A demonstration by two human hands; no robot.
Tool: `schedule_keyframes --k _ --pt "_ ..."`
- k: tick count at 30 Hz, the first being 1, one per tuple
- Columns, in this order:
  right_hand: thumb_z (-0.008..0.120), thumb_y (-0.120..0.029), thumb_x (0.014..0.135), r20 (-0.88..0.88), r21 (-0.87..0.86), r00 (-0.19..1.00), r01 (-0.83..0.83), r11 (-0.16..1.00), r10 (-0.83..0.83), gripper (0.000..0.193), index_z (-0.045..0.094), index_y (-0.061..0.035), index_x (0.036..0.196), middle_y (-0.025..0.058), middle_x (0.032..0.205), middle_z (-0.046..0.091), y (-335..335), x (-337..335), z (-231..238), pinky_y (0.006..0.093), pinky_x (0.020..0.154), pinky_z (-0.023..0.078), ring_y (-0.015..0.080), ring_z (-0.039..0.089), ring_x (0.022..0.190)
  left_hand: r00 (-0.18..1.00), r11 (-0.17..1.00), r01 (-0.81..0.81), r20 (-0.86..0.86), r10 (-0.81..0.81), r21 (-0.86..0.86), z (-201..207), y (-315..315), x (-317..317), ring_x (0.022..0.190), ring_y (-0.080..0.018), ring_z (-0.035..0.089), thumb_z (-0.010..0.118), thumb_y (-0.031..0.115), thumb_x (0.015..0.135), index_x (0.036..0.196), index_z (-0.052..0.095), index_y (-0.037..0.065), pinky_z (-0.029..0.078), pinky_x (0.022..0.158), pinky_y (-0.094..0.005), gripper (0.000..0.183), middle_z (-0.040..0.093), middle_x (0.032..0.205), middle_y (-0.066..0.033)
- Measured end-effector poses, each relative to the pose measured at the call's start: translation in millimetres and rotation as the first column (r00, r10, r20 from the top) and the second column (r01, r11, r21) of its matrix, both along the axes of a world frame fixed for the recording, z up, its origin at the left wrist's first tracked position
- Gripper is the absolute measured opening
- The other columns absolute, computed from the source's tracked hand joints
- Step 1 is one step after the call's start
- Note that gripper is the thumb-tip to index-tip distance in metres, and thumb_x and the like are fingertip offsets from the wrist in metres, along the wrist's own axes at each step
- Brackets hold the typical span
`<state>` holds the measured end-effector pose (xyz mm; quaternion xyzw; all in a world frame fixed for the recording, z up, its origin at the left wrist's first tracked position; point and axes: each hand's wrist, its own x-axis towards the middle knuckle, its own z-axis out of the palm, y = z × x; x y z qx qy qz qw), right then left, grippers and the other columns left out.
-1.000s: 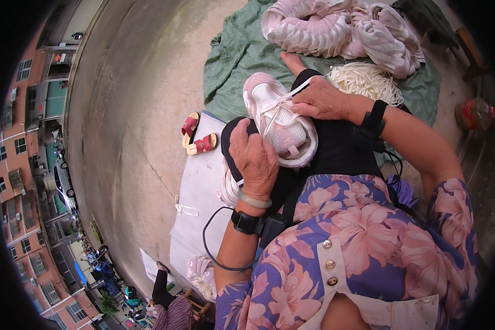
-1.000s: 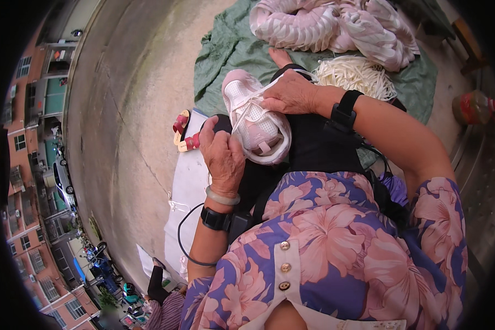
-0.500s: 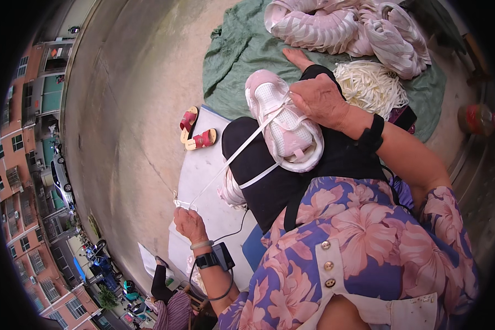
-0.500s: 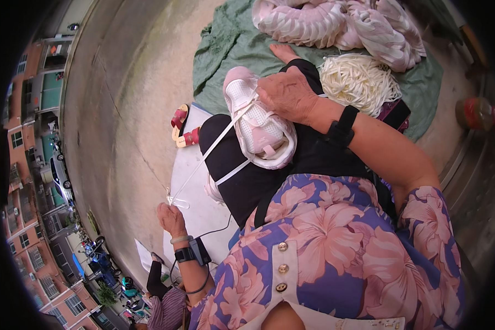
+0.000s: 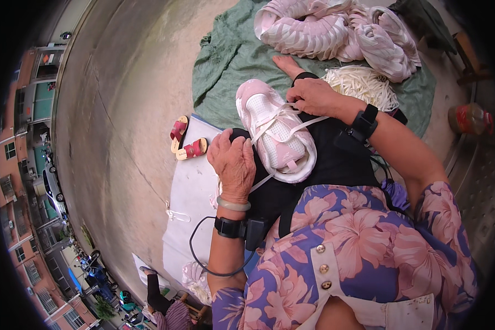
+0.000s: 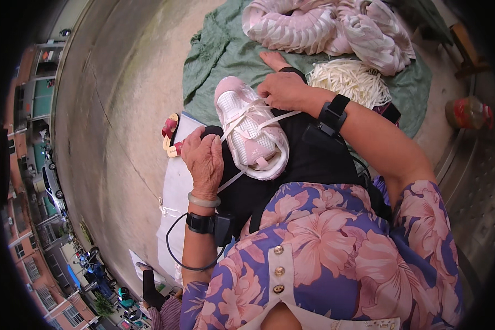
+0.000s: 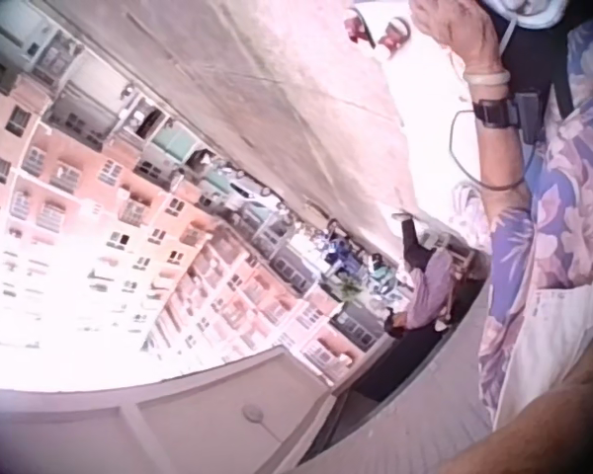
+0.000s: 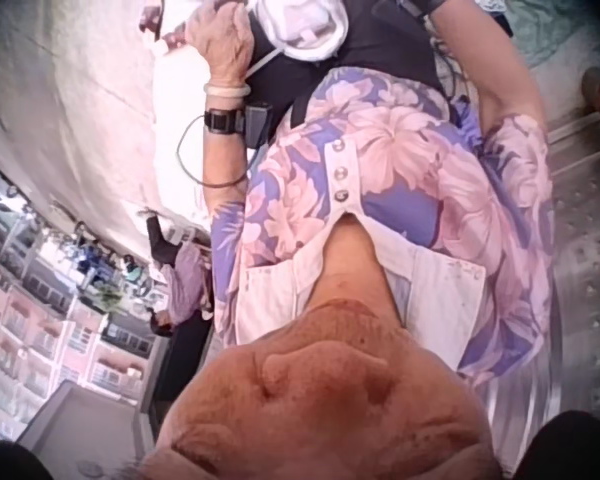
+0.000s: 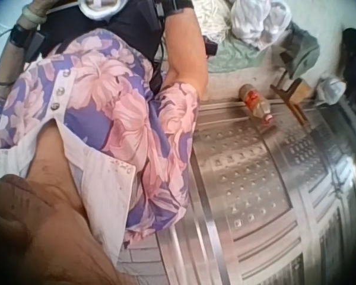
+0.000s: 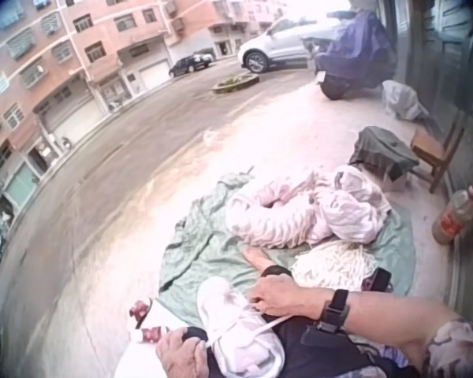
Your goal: The person is lacing a pair of pink and white sneakers while sitting on the ground outside.
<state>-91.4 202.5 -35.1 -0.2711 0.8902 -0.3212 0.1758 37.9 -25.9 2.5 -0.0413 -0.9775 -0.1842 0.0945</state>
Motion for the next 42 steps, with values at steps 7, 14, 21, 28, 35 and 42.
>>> schedule_keyframes --k 7,14,21,28,35,42 --pt "0.059 -0.017 0.072 -0.142 -0.056 0.988 -0.067 0.996 0.058 0.013 0.064 -0.0117 0.084 0.0062 0.074 0.060 3.9 12.1 -13.7 0.0363 0.062 0.042 0.0249 0.059 0.074 1.000 1.000 0.003 -0.007 -0.003 -0.001 -11.5 4.5 2.6 0.111 -0.0383 0.044 0.059 0.019 0.082 0.090 0.063 0.007 0.029 0.096 -0.0475 0.016 0.055 0.115 -0.0154" --pt "0.059 -0.024 0.081 0.616 -0.454 0.786 0.312 0.835 0.042 0.015 0.063 -0.0094 0.078 -0.0015 0.077 0.060 6.5 -5.7 4.2 0.0312 0.068 0.039 0.0112 0.054 0.074 0.997 1.000 0.013 -0.077 -0.012 0.007 -5.0 9.7 1.9 0.103 -0.0336 0.050 0.058 0.012 0.080 0.084 0.061 0.005 0.033 0.091 -0.0437 0.008 0.058 0.106 -0.0141" --pt "0.058 -0.030 0.088 0.877 -0.479 0.343 0.679 0.556 0.337 0.021 0.059 -0.0097 0.085 -0.0004 0.076 0.060 -8.2 -4.1 29.4 0.0332 0.074 0.038 0.0113 0.054 0.077 0.995 1.000 0.005 -0.101 -0.008 -0.026 8.8 11.3 4.7 0.085 -0.0273 0.054 0.059 0.007 0.080 0.083 0.057 0.005 0.036 0.078 -0.0385 0.005 0.059 0.088 -0.0095" --pt "0.060 -0.039 0.087 0.926 -0.376 0.302 0.761 0.528 0.225 0.029 0.059 -0.0119 0.077 -0.0004 0.073 0.059 -9.4 2.4 22.2 0.0329 0.073 0.037 0.0112 0.053 0.080 0.973 0.979 0.125 -0.174 -0.154 -0.164 34.9 6.6 27.1 0.079 -0.0238 0.054 0.059 0.003 0.076 0.081 0.055 0.005 0.036 0.081 -0.0381 0.006 0.057 0.083 -0.0066" --pt "0.062 -0.039 0.085 0.892 -0.399 0.439 0.661 0.635 0.104 0.028 0.065 -0.0108 0.080 -0.0044 0.073 0.056 -21.4 12.9 12.0 0.0249 0.064 0.034 0.0072 0.046 0.071 0.956 0.934 0.157 -0.189 -0.226 -0.321 72.5 -47.4 86.7 0.078 -0.0239 0.057 0.055 -0.001 0.074 0.085 0.053 0.006 0.029 0.099 -0.0461 0.013 0.057 0.083 -0.0084" --pt "0.057 -0.029 0.088 0.754 -0.413 0.656 0.503 0.759 -0.025 0.021 0.061 -0.0104 0.098 -0.0046 0.083 0.055 -7.3 29.8 8.2 0.0225 0.065 0.039 0.0041 0.049 0.080 0.986 0.910 0.010 -0.147 -0.079 -0.415 82.0 -75.9 132.2 0.088 -0.0293 0.057 0.055 0.002 0.079 0.084 0.053 0.004 0.033 0.095 -0.0460 0.006 0.059 0.089 -0.0106"
